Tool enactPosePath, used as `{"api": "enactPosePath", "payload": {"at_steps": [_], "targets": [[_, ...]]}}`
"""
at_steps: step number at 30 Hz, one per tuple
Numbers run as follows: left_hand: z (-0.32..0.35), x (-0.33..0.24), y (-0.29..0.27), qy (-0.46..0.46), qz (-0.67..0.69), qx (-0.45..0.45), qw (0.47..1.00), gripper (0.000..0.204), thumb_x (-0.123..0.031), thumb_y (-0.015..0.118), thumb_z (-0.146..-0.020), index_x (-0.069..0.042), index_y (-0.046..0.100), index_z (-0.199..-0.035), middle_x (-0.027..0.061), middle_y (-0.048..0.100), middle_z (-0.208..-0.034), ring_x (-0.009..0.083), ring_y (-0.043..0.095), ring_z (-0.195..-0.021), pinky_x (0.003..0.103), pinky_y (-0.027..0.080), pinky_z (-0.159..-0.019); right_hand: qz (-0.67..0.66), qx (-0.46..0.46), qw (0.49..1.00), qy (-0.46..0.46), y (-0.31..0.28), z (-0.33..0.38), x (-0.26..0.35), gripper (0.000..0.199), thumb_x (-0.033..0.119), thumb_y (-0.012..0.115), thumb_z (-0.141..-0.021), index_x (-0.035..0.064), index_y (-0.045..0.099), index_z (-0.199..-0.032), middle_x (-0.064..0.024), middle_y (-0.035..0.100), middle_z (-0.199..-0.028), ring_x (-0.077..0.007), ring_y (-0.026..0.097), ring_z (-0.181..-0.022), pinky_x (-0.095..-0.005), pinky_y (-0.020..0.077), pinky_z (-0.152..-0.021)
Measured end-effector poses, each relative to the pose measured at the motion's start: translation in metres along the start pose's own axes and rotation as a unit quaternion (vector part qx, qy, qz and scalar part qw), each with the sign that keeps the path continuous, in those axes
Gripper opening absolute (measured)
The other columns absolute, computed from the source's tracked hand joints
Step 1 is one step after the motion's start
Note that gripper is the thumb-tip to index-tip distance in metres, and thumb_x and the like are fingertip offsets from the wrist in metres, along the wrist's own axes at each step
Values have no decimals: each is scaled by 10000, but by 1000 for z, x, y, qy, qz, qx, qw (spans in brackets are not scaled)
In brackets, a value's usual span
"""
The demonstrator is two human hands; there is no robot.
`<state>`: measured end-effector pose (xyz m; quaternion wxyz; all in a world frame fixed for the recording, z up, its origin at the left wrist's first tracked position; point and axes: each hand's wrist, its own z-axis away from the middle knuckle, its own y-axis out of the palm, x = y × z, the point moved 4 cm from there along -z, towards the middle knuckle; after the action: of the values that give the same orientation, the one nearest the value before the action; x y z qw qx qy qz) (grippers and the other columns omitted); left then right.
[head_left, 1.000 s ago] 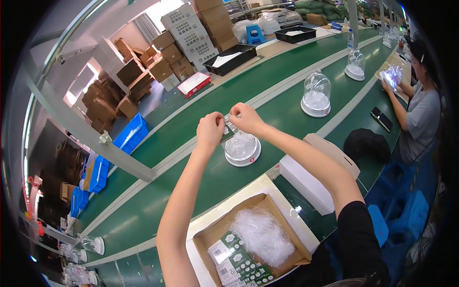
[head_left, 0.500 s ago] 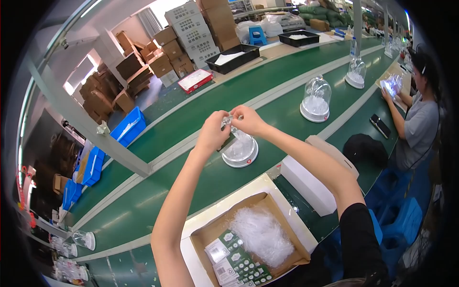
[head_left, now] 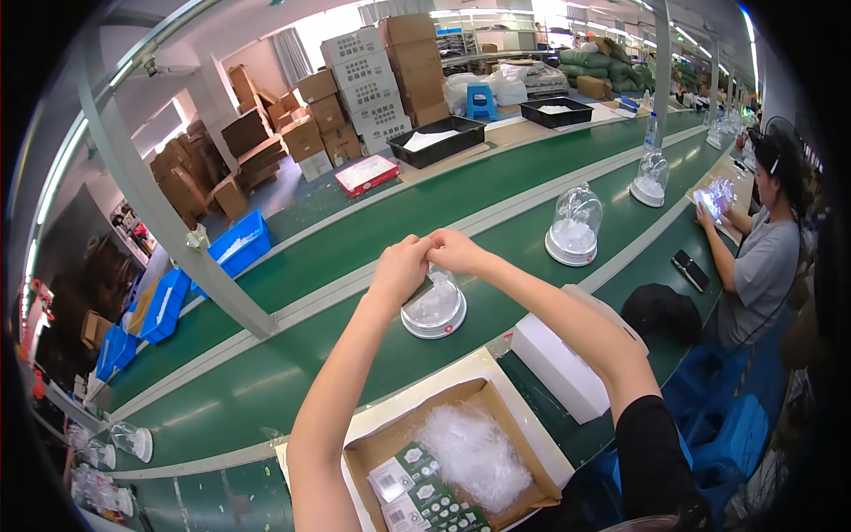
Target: Separating LED PCBs from a panel and placing them into transparent dome-shaped housings on an assembly line.
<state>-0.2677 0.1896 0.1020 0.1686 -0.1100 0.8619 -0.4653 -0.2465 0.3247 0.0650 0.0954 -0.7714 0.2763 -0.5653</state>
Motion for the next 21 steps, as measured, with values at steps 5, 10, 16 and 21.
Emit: {"api": "enactPosePath", "payload": {"at_steps": [5, 10, 16, 21], "targets": [[1, 3, -4, 30, -2, 18, 999, 281, -80, 605, -779, -85, 635, -1059, 130, 631, -910, 350, 626, -836, 441, 514, -729, 0, 40, 999, 7, 0, -4, -4, 230, 219, 617, -762, -7, 653, -744, -83, 644, -667, -161, 595, -625, -328, 471, -581], [8, 17, -9, 8, 83, 5, 996, 285, -71, 638, -794, -63, 629, -1078, 160, 630, -945, 362, 627, -852, 440, 517, -739, -98, 48, 994, -12, 6, -4, -10, 219, 205, 611, -794, -10, 655, -793, -97, 652, -713, -168, 620, -692, -315, 490, -644], [91, -44, -43, -63, 170, -171, 969, 467, -72, 672, -816, 40, 488, -1231, 231, 542, -1219, 375, 536, -1138, 399, 430, -988, 8, -95, 993, -75, -4, 76, 45, 192, 115, 600, -837, -9, 604, -983, -89, 641, -924, -149, 604, -851, -298, 491, -744], [251, -114, -40, -256, 301, 41, 918, 356, -115, 672, -849, -4, 580, -1174, 163, 622, -1159, 318, 614, -1055, 368, 485, -923, 27, 109, 991, -72, 24, 214, 78, 240, 82, 634, -776, 19, 602, -1006, -136, 599, -1043, -282, 591, -1053, -356, 475, -896]]}}
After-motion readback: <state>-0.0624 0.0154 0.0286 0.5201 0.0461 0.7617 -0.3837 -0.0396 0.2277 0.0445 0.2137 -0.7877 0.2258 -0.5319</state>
